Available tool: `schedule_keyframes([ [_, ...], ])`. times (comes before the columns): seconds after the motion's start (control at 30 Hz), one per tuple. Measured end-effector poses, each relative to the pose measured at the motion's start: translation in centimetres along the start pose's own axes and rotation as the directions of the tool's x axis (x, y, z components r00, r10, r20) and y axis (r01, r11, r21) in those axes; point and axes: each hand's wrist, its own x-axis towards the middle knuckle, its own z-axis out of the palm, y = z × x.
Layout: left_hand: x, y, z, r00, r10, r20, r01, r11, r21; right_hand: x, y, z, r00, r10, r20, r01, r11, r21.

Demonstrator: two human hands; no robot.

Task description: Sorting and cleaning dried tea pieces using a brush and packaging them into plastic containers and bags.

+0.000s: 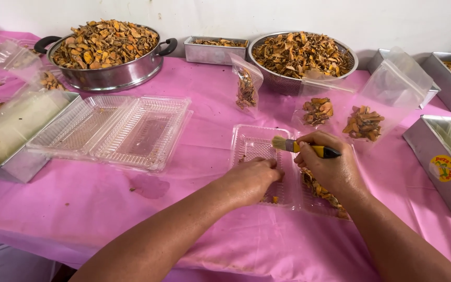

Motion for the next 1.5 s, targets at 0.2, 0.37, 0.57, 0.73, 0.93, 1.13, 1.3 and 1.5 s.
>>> schedule_keyframes([
  [0.2,-0.4,0.8,-1.9,0.999,0.034,0.039,-0.032,0.998,-0.052,0.5,1.7,0.3,0.945,-0.320,-0.066,0.324,0.944,0.059],
  [0.37,-1.5,0.9,-3.4,0.994,0.011,0.111,0.003,0.992,-0.128,0.4,2.7,1.3,0.923,-0.384,-0.008,0.384,0.922,0.045],
  [0.57,-1.6,-1.0,-3.2,0.985,-0.160,0.062,0.158,0.986,0.045,0.4,3.0,1.6,0.897,-0.442,0.023,0.442,0.897,-0.002],
  [0.73,-1.5,1.5,-2.9,0.941,-0.300,0.156,0.246,0.923,0.295,0.4,2.5,1.8,0.892,-0.447,0.073,0.450,0.892,-0.039],
  [0.93,-2.6,4.6,-4.3,0.894,-0.362,0.264,0.278,0.911,0.305,0.4,2.9,2.4,0.882,-0.467,0.065,0.470,0.880,-0.066],
  [1.13,-2.5,4.1,-3.3,0.908,-0.322,0.269,0.238,0.923,0.304,0.0,2.9,2.6,0.869,-0.491,0.068,0.493,0.869,-0.025],
  [1.3,-3.4,4.5,-2.8,0.963,-0.149,0.223,0.115,0.980,0.160,-0.1,3.2,3.5,0.840,-0.538,0.064,0.542,0.838,-0.072],
  [1.5,-2.5,3.2,-5.3,0.989,-0.060,0.136,0.069,0.996,-0.060,0.0,3.6,3.5,0.841,-0.537,0.066,0.540,0.829,-0.145],
])
